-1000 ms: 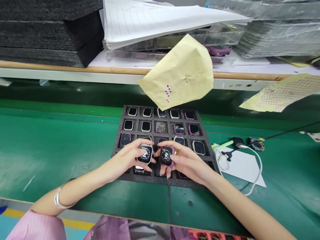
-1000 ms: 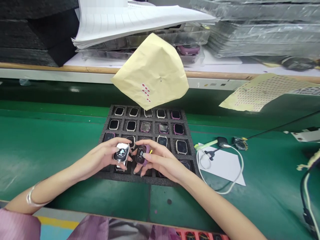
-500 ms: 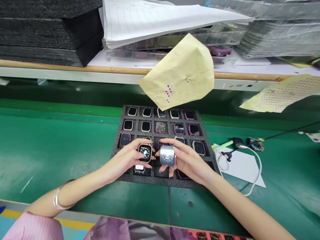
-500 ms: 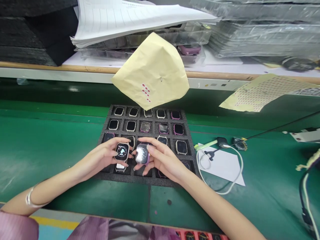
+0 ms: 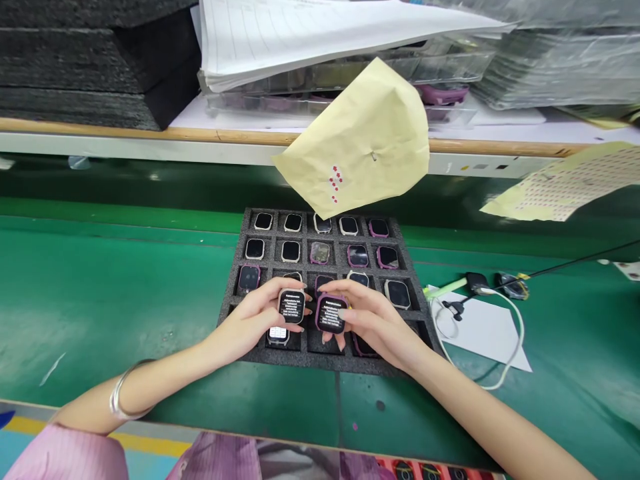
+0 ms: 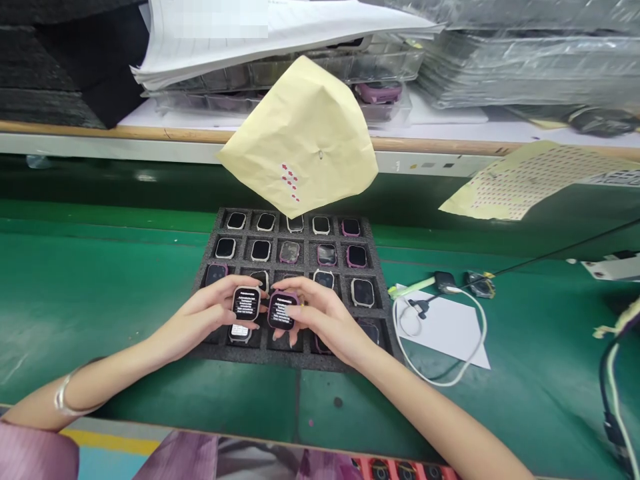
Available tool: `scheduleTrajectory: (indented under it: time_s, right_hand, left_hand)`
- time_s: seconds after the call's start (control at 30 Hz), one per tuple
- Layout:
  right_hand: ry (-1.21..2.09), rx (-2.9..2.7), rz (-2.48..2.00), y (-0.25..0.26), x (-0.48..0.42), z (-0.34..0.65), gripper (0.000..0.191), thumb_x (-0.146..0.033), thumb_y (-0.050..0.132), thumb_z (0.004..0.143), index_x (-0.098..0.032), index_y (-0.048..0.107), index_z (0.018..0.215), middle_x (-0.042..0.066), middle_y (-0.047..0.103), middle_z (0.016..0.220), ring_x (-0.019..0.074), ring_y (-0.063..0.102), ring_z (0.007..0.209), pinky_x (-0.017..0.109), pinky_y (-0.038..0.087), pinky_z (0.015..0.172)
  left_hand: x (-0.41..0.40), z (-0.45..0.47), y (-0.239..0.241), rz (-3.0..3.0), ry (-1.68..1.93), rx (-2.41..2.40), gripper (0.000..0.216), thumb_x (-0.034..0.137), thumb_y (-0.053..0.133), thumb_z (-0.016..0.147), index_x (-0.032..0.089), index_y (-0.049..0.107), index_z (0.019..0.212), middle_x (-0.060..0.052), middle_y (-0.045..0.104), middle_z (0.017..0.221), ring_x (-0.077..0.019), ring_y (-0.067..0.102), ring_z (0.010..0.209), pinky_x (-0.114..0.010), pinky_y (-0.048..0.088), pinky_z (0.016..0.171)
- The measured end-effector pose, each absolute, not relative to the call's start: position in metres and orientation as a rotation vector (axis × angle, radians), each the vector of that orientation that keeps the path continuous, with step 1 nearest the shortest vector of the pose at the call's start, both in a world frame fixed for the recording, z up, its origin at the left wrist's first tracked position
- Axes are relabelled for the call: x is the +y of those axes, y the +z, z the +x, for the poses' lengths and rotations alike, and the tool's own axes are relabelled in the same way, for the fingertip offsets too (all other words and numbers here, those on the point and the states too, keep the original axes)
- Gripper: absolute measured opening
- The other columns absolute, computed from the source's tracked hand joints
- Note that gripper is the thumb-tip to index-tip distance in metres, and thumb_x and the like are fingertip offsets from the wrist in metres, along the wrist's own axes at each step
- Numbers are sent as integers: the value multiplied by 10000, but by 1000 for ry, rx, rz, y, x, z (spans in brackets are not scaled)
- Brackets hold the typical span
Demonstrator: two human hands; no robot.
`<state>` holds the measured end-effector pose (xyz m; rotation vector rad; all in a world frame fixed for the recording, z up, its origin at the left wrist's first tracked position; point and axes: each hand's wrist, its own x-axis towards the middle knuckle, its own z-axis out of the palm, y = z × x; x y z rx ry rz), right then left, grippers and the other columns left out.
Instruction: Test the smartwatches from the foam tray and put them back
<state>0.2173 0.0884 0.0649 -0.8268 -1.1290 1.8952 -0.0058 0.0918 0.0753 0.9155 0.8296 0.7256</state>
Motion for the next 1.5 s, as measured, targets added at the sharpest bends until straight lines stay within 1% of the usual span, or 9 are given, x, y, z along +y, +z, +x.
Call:
scheduleTrajectory:
  time_s: [0.27, 0.47, 0.6, 0.8, 1.0, 1.1, 1.23, 1.43, 1.5]
  right_hand:
    - [1729, -1355, -1009, 65, 79, 215, 262, -233, 727, 838, -195, 568, 1043, 8, 628, 862, 124, 675, 586, 172, 499, 438]
    - [1833, -1258, -892, 62, 79, 217, 285, -354, 679, 871, -180, 583, 1076, 62, 647, 969, 161, 703, 622, 191, 520, 422]
    - [1944, -1128, -842, 62, 78, 217, 279, -393, 613, 918, -171, 605, 1086, 58, 667, 864, 177, 704, 624, 195, 532, 420]
    - [1996, -1067, -861, 60, 73, 221, 300, -366, 610, 936, -160, 660, 1147, 76, 683, 887, 161, 701, 630, 188, 544, 445]
    - [1937, -1234, -923, 56, 70, 223, 280, -358, 556, 972, -190, 655, 1174, 62, 685, 887, 173, 714, 674, 209, 553, 505]
    - [1811, -1481, -999, 55, 71, 222, 259, -329, 511, 994, -199, 654, 1165, 54, 684, 925, 144, 693, 644, 226, 559, 553]
    - [1433, -1896, -1067, 51, 74, 219, 257, -272, 457, 1010, -180, 665, 1129, 59, 675, 962, 110, 637, 565, 245, 545, 584]
    - [884, -2329, -1007, 45, 78, 215, 281, -179, 385, 1019, -167, 639, 1139, 89, 694, 1119, 223, 660, 1027, 352, 513, 887]
    - [750, -2390, -1039, 45, 76, 216, 289, -170, 374, 1016, -159, 641, 1127, 100, 672, 1162, 234, 641, 1066, 373, 499, 922]
  left_hand:
    - [90, -4, 73, 938, 700, 818, 449, 53, 520, 699, 203, 601, 1114, -39, 660, 1039, -219, 629, 1012, -400, 575, 857]
    - [89, -5, 70, 976, 703, 808, 435, 45, 520, 728, 207, 591, 1126, -25, 653, 1028, -186, 631, 978, -362, 586, 848]
    - [87, -6, 69, 994, 706, 775, 401, 48, 530, 779, 206, 576, 1144, -39, 657, 1060, -193, 637, 1013, -357, 596, 842]
    - [81, -12, 70, 968, 731, 740, 286, 135, 580, 869, 192, 561, 1150, -71, 651, 1092, -214, 671, 1005, -362, 612, 814]
    - [77, -14, 72, 950, 775, 789, 252, 218, 646, 865, 182, 579, 1105, -68, 664, 1041, -199, 698, 913, -315, 628, 718]
    - [75, -16, 73, 955, 775, 800, 254, 244, 658, 860, 183, 588, 1096, -61, 662, 1018, -195, 700, 896, -303, 629, 694]
    - [72, -22, 71, 942, 770, 769, 255, 262, 652, 862, 196, 599, 1103, -64, 663, 1042, -205, 697, 912, -327, 632, 712]
    - [69, -32, 66, 936, 776, 745, 264, 258, 640, 866, 200, 600, 1120, -75, 660, 1081, -224, 682, 969, -364, 627, 766]
    - [68, -33, 67, 953, 772, 793, 250, 262, 630, 876, 191, 596, 1113, -78, 660, 1072, -214, 680, 956, -361, 628, 760]
